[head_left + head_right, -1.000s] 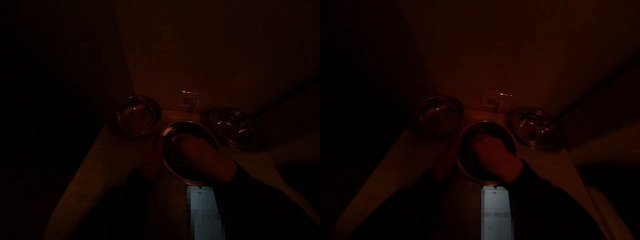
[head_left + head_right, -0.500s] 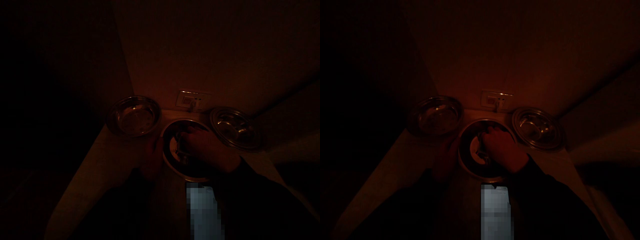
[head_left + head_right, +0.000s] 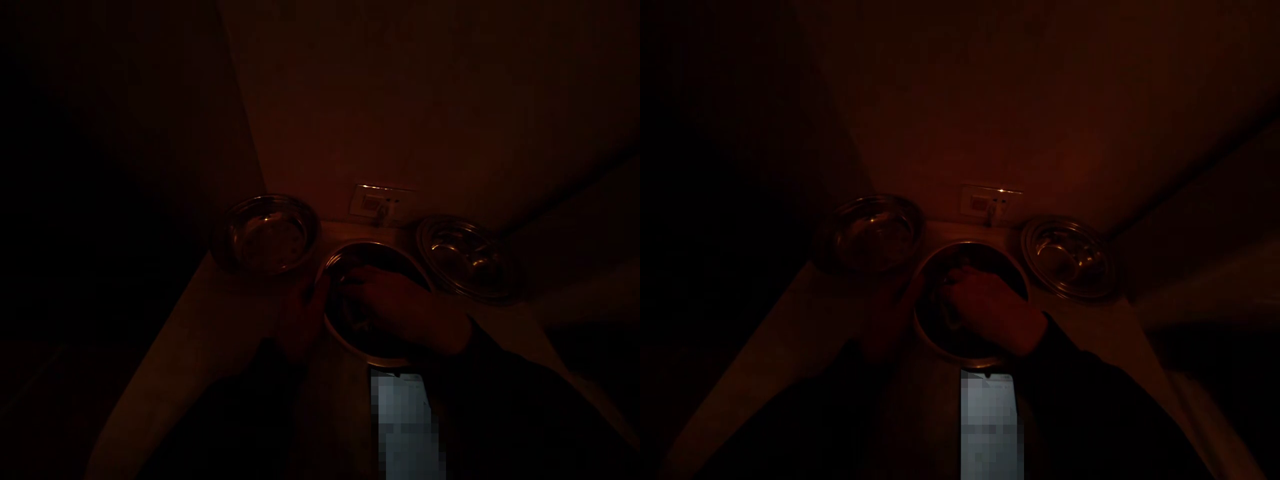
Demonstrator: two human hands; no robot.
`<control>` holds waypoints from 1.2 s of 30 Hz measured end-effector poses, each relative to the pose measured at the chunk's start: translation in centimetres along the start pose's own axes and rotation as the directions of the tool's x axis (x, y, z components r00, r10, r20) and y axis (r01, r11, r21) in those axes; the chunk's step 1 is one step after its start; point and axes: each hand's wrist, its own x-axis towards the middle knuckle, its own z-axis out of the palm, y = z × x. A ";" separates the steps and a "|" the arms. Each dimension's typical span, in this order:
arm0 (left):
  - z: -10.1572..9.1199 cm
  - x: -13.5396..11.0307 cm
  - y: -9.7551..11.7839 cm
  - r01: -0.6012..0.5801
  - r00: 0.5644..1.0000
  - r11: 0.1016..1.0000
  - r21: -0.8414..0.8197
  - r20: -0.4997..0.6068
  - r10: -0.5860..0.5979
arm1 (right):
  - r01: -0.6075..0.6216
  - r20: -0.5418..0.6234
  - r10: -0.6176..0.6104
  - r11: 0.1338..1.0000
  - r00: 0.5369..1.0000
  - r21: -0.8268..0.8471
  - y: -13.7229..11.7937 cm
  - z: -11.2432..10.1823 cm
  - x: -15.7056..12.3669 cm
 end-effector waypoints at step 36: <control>-0.3 -0.7 0.8 -0.119 0.993 0.986 -0.118 -0.024 0.117 | -0.091 -0.448 0.139 0.988 0.883 0.127 0.1 -0.8 -4.8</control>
